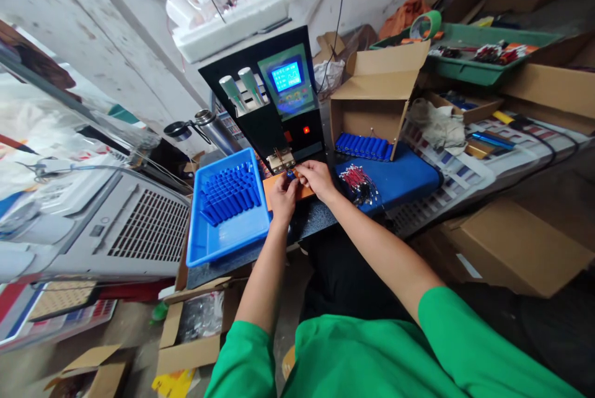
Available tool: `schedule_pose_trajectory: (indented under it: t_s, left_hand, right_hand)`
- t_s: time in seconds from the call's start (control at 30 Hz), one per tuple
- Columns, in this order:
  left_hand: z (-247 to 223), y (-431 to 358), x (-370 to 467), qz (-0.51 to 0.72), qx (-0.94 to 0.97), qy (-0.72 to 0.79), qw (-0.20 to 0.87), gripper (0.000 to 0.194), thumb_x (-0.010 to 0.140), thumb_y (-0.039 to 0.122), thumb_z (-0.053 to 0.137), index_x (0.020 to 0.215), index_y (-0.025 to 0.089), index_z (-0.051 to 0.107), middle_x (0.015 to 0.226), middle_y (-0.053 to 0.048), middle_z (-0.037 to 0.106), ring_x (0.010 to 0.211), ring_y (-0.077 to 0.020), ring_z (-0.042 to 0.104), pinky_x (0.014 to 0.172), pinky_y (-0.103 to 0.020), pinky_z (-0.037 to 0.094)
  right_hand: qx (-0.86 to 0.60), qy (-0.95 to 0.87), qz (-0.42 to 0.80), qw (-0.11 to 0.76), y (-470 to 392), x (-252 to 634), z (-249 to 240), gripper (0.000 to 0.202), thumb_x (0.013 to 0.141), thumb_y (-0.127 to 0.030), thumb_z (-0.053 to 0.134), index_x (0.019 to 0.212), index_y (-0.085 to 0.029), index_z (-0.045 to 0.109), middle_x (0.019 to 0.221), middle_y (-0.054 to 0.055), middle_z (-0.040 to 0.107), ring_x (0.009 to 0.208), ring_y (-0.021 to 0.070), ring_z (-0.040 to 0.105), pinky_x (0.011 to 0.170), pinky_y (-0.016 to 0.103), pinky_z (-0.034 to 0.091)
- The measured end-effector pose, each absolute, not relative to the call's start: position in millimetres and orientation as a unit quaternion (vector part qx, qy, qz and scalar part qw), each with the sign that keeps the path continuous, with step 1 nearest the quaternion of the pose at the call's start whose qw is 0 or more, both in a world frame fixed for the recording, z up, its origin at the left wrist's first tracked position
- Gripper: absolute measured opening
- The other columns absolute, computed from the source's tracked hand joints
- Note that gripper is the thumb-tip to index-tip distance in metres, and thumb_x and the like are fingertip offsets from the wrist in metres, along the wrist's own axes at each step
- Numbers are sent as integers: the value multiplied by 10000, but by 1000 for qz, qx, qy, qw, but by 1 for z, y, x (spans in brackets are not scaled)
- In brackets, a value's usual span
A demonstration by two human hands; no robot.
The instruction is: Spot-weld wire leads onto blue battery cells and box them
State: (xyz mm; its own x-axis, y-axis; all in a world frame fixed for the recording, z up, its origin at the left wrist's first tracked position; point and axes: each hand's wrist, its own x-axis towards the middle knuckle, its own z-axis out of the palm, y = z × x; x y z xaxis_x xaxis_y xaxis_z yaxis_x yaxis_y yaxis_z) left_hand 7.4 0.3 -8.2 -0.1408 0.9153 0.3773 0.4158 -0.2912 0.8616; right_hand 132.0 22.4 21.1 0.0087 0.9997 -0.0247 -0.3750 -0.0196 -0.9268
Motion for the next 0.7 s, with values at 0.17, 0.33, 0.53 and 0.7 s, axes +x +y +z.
schedule_pose_trajectory:
  t_s: [0.17,0.33,0.53,0.7]
  left_hand:
    - [-12,1,6,534,605,540,238,278,869,334,673,1091,172,717,911,-43,733,774,-156,653,773,-278,527]
    - [-15,3,4,538,606,532,246,256,879,318,653,1081,180,730,956,-67,744,817,-179,675,789,-295,539]
    - [-19,7,1,542,601,534,243,261,873,316,654,1082,182,734,967,-68,743,830,-183,670,790,-299,534]
    - [-18,7,1,541,605,531,245,255,875,334,651,1064,183,734,959,-67,741,859,-192,674,803,-303,538]
  right_hand:
    - [-388,-375,577,613,28,122,13,240,699,-396,694,642,-192,581,511,-49,519,450,79,442,441,203,330]
    - [-424,-428,513,612,32,116,7,237,728,-416,646,639,-205,585,520,-44,526,527,115,504,505,219,370]
    - [-453,-472,455,604,29,115,11,286,757,-436,636,608,-203,563,602,-6,601,641,146,560,581,239,402]
    - [-476,-479,438,593,27,114,14,250,761,-399,626,625,-195,576,654,7,643,638,144,558,604,250,406]
